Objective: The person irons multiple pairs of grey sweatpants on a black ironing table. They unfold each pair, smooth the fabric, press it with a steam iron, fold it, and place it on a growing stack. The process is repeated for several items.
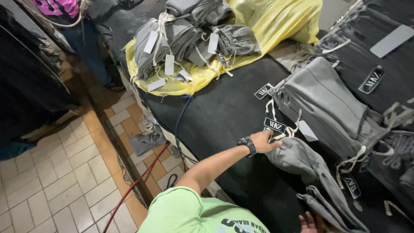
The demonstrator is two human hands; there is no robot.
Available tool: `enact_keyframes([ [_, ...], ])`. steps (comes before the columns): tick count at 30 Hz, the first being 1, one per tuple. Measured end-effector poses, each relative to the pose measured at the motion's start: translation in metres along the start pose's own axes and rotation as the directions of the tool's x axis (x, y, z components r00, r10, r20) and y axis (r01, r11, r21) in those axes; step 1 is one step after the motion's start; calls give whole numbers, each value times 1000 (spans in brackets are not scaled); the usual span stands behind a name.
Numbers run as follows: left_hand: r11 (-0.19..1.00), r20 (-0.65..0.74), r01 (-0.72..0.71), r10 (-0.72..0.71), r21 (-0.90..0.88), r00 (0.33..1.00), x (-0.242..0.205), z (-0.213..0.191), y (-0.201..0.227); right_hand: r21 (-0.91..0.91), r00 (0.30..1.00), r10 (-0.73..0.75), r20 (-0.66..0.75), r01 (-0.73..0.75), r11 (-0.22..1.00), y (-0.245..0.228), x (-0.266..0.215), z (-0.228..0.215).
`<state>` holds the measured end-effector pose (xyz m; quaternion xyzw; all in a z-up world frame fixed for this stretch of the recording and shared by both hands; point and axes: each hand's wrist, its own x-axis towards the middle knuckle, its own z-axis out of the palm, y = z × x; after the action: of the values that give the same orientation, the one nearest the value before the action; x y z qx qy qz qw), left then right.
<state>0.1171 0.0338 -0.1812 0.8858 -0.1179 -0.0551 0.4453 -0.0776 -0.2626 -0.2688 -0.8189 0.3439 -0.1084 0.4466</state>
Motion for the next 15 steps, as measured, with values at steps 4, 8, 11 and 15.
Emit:
enact_keyframes([
  [4,991,187,129,-121,-32,975,16,26,1,9,1000,-18,-14,18,1000,-1,7,-10],
  [8,998,317,29,-47,61,947,29,51,1,-1,998,-44,-35,44,999,3,17,-35],
  [11,992,296,-99,117,-74,948,38,55,4,1,995,-61,-75,62,998,5,29,-54],
  [15,586,54,-272,478,-763,877,28,33,38,-2,984,-71,-163,71,997,17,36,-97],
])
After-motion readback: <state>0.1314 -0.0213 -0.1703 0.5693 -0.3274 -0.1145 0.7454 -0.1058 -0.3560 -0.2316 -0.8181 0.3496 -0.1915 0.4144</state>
